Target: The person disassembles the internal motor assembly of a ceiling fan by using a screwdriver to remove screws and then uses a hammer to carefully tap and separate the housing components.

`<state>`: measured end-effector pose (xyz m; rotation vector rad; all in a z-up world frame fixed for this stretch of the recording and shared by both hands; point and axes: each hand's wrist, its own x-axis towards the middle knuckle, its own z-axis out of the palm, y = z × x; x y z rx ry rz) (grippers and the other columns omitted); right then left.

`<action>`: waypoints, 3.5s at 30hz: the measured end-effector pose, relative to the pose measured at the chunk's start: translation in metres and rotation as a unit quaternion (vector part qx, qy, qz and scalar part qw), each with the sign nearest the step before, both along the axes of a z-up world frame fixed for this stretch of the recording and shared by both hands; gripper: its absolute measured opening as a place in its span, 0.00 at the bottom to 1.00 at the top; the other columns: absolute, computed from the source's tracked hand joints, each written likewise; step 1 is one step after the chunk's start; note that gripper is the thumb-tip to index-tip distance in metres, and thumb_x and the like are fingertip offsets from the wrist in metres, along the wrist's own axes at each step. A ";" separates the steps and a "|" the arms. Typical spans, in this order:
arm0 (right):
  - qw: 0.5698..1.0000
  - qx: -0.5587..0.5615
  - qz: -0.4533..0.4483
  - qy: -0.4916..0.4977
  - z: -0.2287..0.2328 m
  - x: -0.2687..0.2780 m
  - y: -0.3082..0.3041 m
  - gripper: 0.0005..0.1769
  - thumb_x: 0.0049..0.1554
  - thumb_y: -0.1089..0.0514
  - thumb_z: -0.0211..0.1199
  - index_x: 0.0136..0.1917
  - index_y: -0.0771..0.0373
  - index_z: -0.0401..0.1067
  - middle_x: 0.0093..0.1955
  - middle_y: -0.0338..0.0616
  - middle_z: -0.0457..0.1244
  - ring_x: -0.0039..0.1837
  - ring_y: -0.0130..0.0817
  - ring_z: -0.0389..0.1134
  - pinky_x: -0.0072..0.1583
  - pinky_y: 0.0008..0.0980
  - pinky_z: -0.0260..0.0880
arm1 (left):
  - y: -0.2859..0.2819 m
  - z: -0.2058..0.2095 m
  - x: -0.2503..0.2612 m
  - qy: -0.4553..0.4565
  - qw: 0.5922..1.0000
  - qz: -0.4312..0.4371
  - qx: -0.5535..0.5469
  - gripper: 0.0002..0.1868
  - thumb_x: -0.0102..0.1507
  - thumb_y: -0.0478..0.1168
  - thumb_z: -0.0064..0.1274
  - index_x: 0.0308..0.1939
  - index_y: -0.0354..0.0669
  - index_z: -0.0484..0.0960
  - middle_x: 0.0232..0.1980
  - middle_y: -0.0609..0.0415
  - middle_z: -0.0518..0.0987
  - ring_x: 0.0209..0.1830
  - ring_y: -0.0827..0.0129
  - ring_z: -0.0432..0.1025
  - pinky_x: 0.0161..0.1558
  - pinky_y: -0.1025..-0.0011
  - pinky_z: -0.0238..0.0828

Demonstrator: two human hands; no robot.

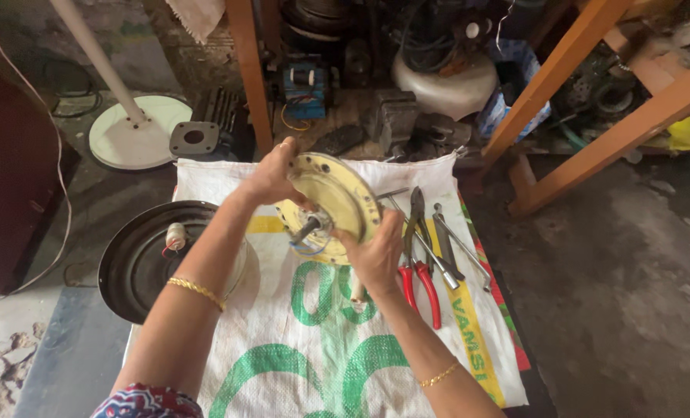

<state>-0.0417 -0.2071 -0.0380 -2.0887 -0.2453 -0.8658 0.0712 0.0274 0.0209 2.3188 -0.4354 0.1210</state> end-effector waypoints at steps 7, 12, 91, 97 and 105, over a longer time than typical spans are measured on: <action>0.999 0.023 0.012 0.022 0.004 -0.045 0.012 0.33 0.48 0.49 0.77 0.51 0.66 0.58 0.46 0.51 0.60 0.48 0.41 0.65 0.46 0.44 0.68 | 0.000 0.027 -0.005 0.242 0.909 -0.142 -0.309 0.43 0.52 0.50 0.66 0.67 0.34 0.70 0.63 0.45 0.80 0.70 0.59 0.69 0.70 0.66 0.62; 0.998 0.025 0.049 0.017 -0.004 -0.069 0.032 0.25 0.51 0.55 0.75 0.50 0.67 0.62 0.44 0.52 0.61 0.40 0.49 0.67 0.42 0.46 0.67 | -0.083 0.048 -0.009 0.237 0.963 0.063 -0.112 0.39 0.56 0.57 0.65 0.59 0.31 0.70 0.58 0.39 0.77 0.61 0.56 0.73 0.60 0.60 0.70; 0.830 0.291 0.217 0.423 0.048 0.038 0.031 0.79 0.35 0.28 0.73 0.85 0.56 0.32 0.82 0.59 0.46 0.80 0.53 0.48 0.70 0.56 0.52 | -0.038 0.027 0.018 -0.061 0.983 0.171 -0.027 0.17 0.50 0.47 0.64 0.28 0.33 0.85 0.32 0.38 0.83 0.39 0.44 0.79 0.42 0.54 0.73; 0.900 0.256 0.265 0.234 0.021 0.020 0.048 0.82 0.39 0.40 0.82 0.83 0.70 0.26 0.81 0.63 0.45 0.81 0.51 0.50 0.77 0.41 0.52 | -0.047 0.030 0.024 -0.002 0.991 0.135 -0.019 0.32 0.59 0.61 0.65 0.29 0.27 0.84 0.30 0.37 0.81 0.38 0.49 0.81 0.42 0.59 0.75; 0.918 0.238 0.258 0.185 0.015 0.025 0.056 0.80 0.42 0.38 0.80 0.83 0.72 0.27 0.80 0.63 0.44 0.80 0.50 0.50 0.77 0.41 0.53 | -0.033 0.031 -0.025 0.140 0.964 0.031 -0.222 0.25 0.64 0.56 0.54 0.51 0.38 0.83 0.42 0.50 0.85 0.43 0.68 0.78 0.47 0.67 0.74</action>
